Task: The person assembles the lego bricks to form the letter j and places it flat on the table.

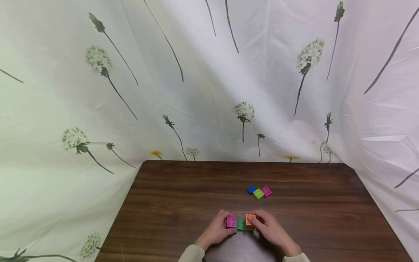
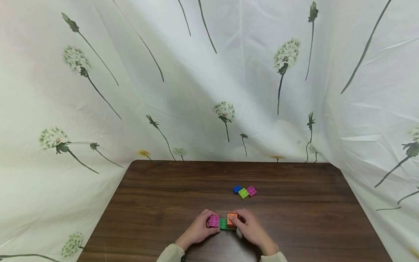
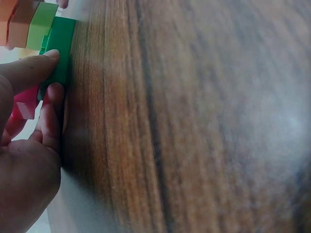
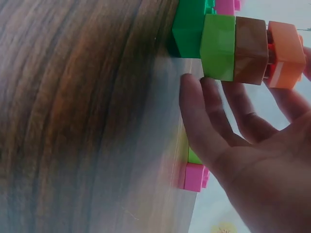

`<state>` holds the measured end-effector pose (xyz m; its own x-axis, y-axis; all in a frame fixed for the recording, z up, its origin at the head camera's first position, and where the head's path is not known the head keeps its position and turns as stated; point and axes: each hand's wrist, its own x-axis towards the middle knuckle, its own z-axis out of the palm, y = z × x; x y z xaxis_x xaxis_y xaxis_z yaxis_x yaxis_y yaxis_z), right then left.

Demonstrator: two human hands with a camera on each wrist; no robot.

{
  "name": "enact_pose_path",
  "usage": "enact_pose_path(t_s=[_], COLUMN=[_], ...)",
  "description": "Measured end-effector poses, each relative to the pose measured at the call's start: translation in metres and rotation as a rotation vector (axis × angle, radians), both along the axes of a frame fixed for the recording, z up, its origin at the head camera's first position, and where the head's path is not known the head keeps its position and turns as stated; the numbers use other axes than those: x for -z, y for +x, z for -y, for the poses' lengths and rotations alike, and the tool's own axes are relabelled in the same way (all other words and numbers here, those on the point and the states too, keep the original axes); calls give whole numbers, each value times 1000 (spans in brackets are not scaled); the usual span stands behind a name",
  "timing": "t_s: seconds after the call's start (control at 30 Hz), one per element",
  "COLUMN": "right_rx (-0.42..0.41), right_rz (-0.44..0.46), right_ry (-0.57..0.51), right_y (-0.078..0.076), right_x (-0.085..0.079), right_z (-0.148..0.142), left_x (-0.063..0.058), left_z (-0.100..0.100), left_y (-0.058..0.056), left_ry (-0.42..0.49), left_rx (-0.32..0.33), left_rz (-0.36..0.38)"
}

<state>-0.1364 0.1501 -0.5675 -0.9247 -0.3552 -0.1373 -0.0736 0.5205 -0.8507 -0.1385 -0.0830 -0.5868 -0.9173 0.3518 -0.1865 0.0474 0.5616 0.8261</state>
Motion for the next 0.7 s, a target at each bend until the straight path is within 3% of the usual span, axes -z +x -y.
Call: enact_pose_path(t_s=[0.33, 0.7], right_rx=[38, 109], right_rz=[209, 275], right_ry=[-224, -247], right_y=[2, 5], right_x=[5, 7], right_z=[4, 6], left_x=[-1, -1], left_z=[-2, 0], left_y=[0, -1], left_ry=[-3, 0], left_rx=[0, 3], left_rz=[6, -1])
